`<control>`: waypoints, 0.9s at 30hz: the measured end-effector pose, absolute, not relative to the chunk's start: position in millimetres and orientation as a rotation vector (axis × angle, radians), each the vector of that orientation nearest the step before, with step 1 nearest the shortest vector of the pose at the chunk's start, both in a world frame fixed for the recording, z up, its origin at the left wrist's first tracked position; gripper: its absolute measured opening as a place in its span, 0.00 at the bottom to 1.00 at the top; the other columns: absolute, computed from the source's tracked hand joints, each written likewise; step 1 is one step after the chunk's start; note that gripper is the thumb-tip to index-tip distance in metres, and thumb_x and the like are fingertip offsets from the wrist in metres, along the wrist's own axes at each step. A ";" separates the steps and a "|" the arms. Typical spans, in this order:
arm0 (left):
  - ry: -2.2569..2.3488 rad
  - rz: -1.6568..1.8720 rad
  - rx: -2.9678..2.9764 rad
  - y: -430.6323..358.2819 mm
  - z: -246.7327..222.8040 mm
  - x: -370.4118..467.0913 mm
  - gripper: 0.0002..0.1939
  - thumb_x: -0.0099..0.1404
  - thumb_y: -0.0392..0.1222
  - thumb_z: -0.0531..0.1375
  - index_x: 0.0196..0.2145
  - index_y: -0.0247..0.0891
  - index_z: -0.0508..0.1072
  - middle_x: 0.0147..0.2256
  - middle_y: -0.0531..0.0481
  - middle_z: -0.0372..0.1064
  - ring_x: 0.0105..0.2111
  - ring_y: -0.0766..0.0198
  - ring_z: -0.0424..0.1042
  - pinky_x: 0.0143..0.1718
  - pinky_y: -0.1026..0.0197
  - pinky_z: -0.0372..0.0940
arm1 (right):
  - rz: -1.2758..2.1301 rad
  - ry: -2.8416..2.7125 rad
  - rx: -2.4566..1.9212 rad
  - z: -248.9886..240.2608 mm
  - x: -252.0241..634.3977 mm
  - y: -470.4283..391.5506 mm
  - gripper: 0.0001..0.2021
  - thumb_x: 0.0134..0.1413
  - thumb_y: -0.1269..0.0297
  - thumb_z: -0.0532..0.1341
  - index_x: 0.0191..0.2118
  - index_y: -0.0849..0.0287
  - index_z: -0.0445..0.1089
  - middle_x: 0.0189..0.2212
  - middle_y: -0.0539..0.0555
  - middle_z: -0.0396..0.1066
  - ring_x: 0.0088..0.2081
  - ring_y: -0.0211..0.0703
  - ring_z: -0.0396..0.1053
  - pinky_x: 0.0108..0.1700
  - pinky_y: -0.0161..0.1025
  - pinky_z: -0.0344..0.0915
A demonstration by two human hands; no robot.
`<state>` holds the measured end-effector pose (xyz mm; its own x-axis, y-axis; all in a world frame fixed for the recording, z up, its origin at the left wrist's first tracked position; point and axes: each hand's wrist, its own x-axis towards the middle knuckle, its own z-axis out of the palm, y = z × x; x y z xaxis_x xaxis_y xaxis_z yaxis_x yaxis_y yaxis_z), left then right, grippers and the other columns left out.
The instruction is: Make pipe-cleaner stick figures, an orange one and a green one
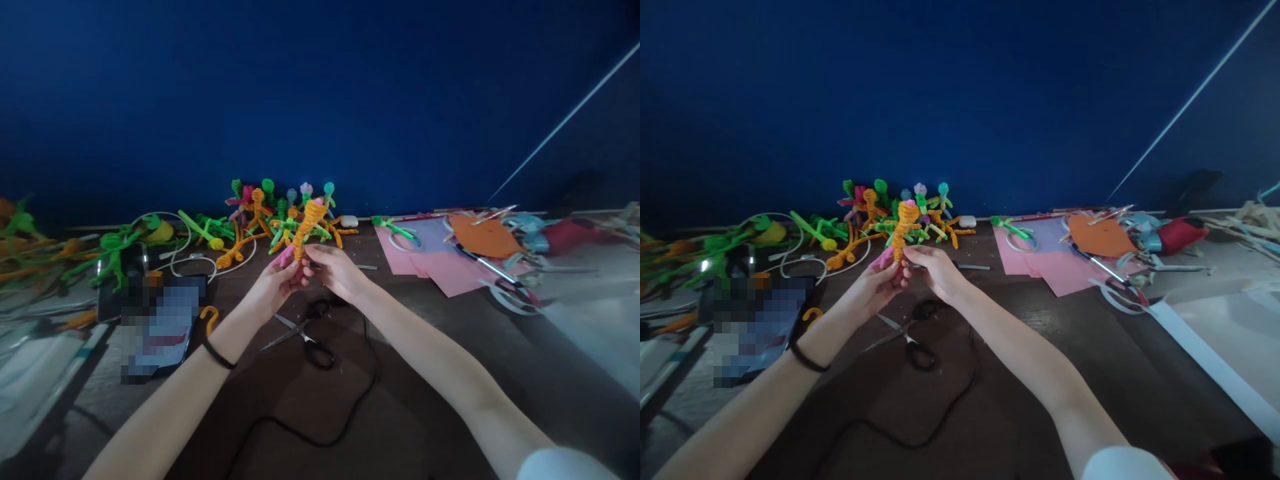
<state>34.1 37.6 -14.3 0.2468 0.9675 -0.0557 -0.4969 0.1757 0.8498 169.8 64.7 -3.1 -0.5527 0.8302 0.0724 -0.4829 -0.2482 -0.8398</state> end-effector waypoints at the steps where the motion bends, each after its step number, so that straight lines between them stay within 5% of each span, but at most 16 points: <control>1: 0.720 1.178 0.815 37.9 -15.0 34.5 0.04 0.53 0.34 0.60 0.30 0.34 0.71 0.24 0.51 0.70 0.23 0.71 0.68 0.27 0.69 0.64 | 1.911 -1.079 -0.516 -2.5 169.6 64.4 0.07 0.43 0.65 0.62 0.27 0.65 0.67 0.22 0.47 0.61 0.21 0.29 0.60 0.24 0.33 0.63; 6: 0.767 1.103 0.865 36.6 -16.4 33.6 0.08 0.53 0.37 0.60 0.33 0.35 0.71 0.25 0.50 0.71 0.24 0.68 0.69 0.30 0.64 0.64 | 1.856 -1.141 -0.627 -2.1 169.8 63.5 0.08 0.41 0.64 0.63 0.27 0.64 0.68 0.18 0.45 0.60 0.18 0.29 0.56 0.21 0.33 0.59; 12: 1.074 1.075 1.210 40.0 0.2 18.1 0.14 0.49 0.41 0.63 0.35 0.35 0.71 0.32 0.50 0.70 0.32 0.66 0.68 0.37 0.64 0.61 | 1.605 -1.244 -0.724 -6.8 171.2 70.4 0.10 0.37 0.61 0.65 0.26 0.63 0.71 0.25 0.50 0.67 0.32 0.37 0.65 0.37 0.36 0.61; 23: 1.296 1.181 1.409 35.5 15.5 16.4 0.14 0.49 0.48 0.62 0.29 0.35 0.68 0.21 0.54 0.65 0.20 0.68 0.64 0.22 0.66 0.58 | 1.309 -1.788 -0.790 -8.9 170.2 67.5 0.07 0.44 0.64 0.60 0.29 0.62 0.72 0.29 0.52 0.71 0.35 0.39 0.67 0.41 0.38 0.60; 27: 1.155 1.225 1.243 38.6 12.6 14.8 0.17 0.47 0.46 0.63 0.33 0.35 0.67 0.25 0.53 0.67 0.23 0.67 0.67 0.26 0.64 0.62 | 1.314 -1.810 -0.822 -5.1 170.6 65.3 0.08 0.44 0.63 0.60 0.27 0.63 0.70 0.25 0.50 0.69 0.31 0.38 0.66 0.38 0.37 0.61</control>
